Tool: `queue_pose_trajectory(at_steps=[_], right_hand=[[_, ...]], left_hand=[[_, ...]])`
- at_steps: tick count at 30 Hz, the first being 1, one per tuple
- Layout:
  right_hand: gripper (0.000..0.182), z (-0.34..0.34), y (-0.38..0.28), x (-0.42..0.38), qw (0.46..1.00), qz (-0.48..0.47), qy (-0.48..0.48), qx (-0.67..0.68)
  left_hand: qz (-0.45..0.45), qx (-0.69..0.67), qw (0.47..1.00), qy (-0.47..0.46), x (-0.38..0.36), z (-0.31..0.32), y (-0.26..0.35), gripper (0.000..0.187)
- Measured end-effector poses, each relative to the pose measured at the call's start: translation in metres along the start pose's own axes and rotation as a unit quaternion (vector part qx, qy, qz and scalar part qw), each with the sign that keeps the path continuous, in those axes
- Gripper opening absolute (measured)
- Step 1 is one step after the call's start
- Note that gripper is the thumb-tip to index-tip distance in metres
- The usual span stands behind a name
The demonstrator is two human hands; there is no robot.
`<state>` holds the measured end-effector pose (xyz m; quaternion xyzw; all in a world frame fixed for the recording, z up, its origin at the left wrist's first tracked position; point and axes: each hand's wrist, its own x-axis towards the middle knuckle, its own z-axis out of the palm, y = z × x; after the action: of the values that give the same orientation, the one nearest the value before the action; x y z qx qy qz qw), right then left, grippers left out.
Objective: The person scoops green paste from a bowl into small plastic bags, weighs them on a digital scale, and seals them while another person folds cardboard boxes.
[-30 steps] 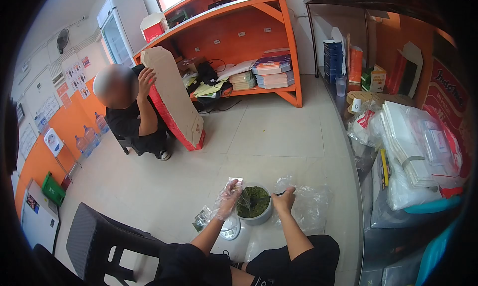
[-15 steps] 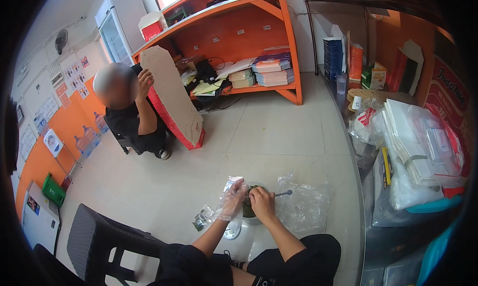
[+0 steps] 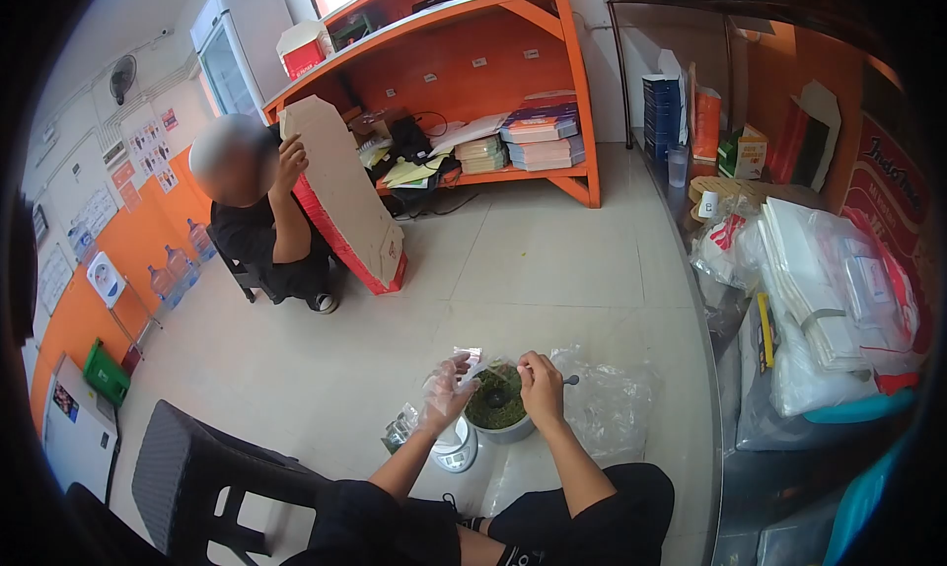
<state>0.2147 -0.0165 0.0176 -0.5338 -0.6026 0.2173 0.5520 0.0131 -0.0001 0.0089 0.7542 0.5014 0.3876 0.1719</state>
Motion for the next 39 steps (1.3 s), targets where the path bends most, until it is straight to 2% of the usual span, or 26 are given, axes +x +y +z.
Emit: queue_pose_trajectory(at_steps=[1, 3, 6, 10, 13, 15, 16, 17, 18, 19, 20, 21, 23, 25, 27, 31, 33, 36, 37, 38, 39], right_hand=[[0.008, -0.002, -0.002, 0.002, 1.0, 0.001, 0.0, -0.001], [0.007, -0.003, -0.006, 0.003, 0.999, 0.019, 0.025, 0.005], [0.006, 0.003, -0.002, -0.001, 0.998, 0.041, 0.043, 0.03], [0.006, 0.011, -0.007, -0.002, 0.99, 0.092, 0.07, 0.076], [0.006, 0.019, 0.004, -0.012, 0.998, 0.059, 0.027, 0.007], [0.006, 0.023, 0.01, -0.014, 0.996, 0.059, 0.043, -0.055], [0.005, 0.024, 0.014, -0.011, 0.995, 0.093, 0.028, 0.005], [0.005, 0.024, 0.018, -0.01, 0.995, 0.093, 0.028, 0.005], [0.004, 0.021, 0.016, -0.007, 0.984, 0.148, 0.01, 0.103], [0.004, 0.018, 0.013, -0.005, 0.959, 0.2, -0.009, 0.199], [0.005, 0.017, 0.014, -0.003, 0.948, 0.212, -0.025, 0.234], [0.005, 0.02, 0.016, -0.003, 0.948, 0.212, -0.026, 0.235], [0.006, 0.026, 0.019, -0.004, 0.949, 0.151, -0.007, 0.276], [0.006, 0.031, 0.028, -0.014, 0.944, 0.171, -0.017, 0.282], [0.006, 0.036, 0.028, -0.01, 0.937, 0.182, -0.028, 0.295], [0.006, 0.029, 0.017, -0.009, 0.917, 0.188, -0.046, 0.349], [0.006, 0.028, 0.013, -0.008, 0.909, 0.192, -0.053, 0.366], [0.009, 0.026, 0.013, -0.01, 0.931, 0.152, -0.095, 0.318], [0.018, 0.026, 0.012, -0.01, 0.955, 0.141, -0.091, 0.246], [0.027, 0.026, 0.012, -0.011, 0.973, 0.129, -0.086, 0.172], [0.027, 0.03, 0.016, -0.011, 0.973, 0.129, -0.087, 0.173]], left_hand=[[0.0, -0.001, 1.0, -0.001, 0.004, -0.003, 0.009, 0.052], [0.126, 0.209, 0.969, -0.031, 0.011, -0.008, 0.023, 0.055], [0.095, 0.163, 0.98, -0.056, 0.018, -0.007, 0.03, 0.055], [0.108, 0.156, 0.98, -0.052, 0.022, -0.004, 0.028, 0.055], [0.114, 0.122, 0.986, -0.017, 0.022, 0.001, 0.025, 0.051], [0.078, 0.165, 0.982, -0.055, 0.023, -0.001, 0.018, 0.044], [0.079, 0.166, 0.981, -0.055, 0.024, -0.004, 0.013, 0.044], [0.001, 0.043, 0.995, -0.085, 0.024, -0.008, 0.007, 0.04], [-0.077, -0.08, 0.987, -0.112, 0.024, -0.011, 0.003, 0.035], [-0.077, -0.08, 0.988, -0.111, 0.024, -0.01, 0.0, 0.035], [-0.099, -0.146, 0.979, -0.099, 0.023, -0.009, -0.002, 0.033], [-0.119, -0.212, 0.966, -0.087, 0.023, -0.01, -0.002, 0.031], [-0.119, -0.255, 0.957, -0.071, 0.022, -0.01, -0.001, 0.029], [-0.118, -0.302, 0.944, -0.053, 0.018, -0.009, 0.009, 0.028], [-0.137, -0.259, 0.953, -0.076, 0.019, -0.014, 0.015, 0.027], [-0.105, -0.294, 0.948, -0.058, 0.017, -0.002, 0.0, 0.02], [-0.093, -0.212, 0.972, -0.03, 0.019, 0.0, -0.002, 0.016], [-0.075, -0.2, 0.977, 0.011, 0.02, 0.004, 0.004, 0.017], [-0.075, -0.2, 0.977, 0.011, 0.021, 0.002, 0.006, 0.017], [-0.031, -0.131, 0.99, 0.033, 0.022, 0.0, 0.009, 0.018], [0.013, -0.06, 0.997, 0.054, 0.022, -0.002, 0.011, 0.019]])
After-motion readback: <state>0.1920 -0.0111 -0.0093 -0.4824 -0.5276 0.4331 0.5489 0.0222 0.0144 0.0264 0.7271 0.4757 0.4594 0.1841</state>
